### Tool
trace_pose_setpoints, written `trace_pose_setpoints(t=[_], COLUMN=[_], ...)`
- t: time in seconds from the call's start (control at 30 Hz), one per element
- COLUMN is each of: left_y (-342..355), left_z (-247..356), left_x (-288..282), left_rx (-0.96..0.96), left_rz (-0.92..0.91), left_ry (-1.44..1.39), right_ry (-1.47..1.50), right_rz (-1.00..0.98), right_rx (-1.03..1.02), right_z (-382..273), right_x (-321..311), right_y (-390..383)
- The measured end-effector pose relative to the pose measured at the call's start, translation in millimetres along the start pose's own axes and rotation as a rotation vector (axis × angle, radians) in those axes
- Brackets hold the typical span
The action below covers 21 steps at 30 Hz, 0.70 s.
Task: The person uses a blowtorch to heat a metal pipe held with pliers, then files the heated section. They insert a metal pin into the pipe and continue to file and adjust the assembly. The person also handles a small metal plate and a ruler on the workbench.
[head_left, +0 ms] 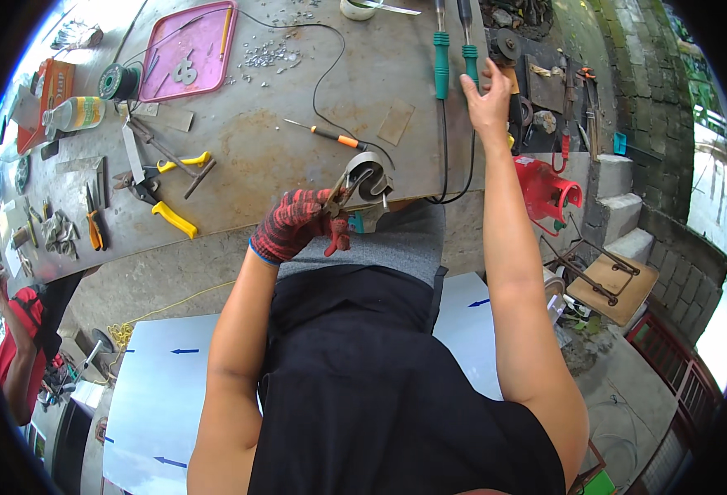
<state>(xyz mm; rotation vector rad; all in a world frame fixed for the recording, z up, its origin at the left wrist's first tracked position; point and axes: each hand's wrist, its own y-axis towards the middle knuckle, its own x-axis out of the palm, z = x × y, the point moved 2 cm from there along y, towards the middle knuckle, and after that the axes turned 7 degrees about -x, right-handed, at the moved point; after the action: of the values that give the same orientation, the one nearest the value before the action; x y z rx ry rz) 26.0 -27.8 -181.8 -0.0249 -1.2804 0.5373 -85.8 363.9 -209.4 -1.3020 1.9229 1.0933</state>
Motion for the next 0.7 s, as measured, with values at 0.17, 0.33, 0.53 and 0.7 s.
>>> trace_pose_setpoints(t=[0.17,0.33,0.53,0.7], left_y=[-4.2,-7.4,-3.3,0.1], left_z=[3.5,3.7,-9.4,-30.0], left_x=[9.6,17.6,36.5,43.8], left_rx=[0.043,0.034,-0.038,-0.099], left_rz=[-0.019,-0.09,-0.187,-0.293], left_ry=[0.016,0.021,0.148,0.191], right_ry=[0.296,0.908,0.961,0.616], right_rz=[-0.035,-0.5,-0.603,-0.599], right_rx=[0.074,0.146,0.229,0.243], right_z=[-59.0,-162.8,-212.7,-224.7], right_x=[-50.1,-90.9,-121.2,-146.3], right_y=[-12.1,-73.3,-127.3,-160.8])
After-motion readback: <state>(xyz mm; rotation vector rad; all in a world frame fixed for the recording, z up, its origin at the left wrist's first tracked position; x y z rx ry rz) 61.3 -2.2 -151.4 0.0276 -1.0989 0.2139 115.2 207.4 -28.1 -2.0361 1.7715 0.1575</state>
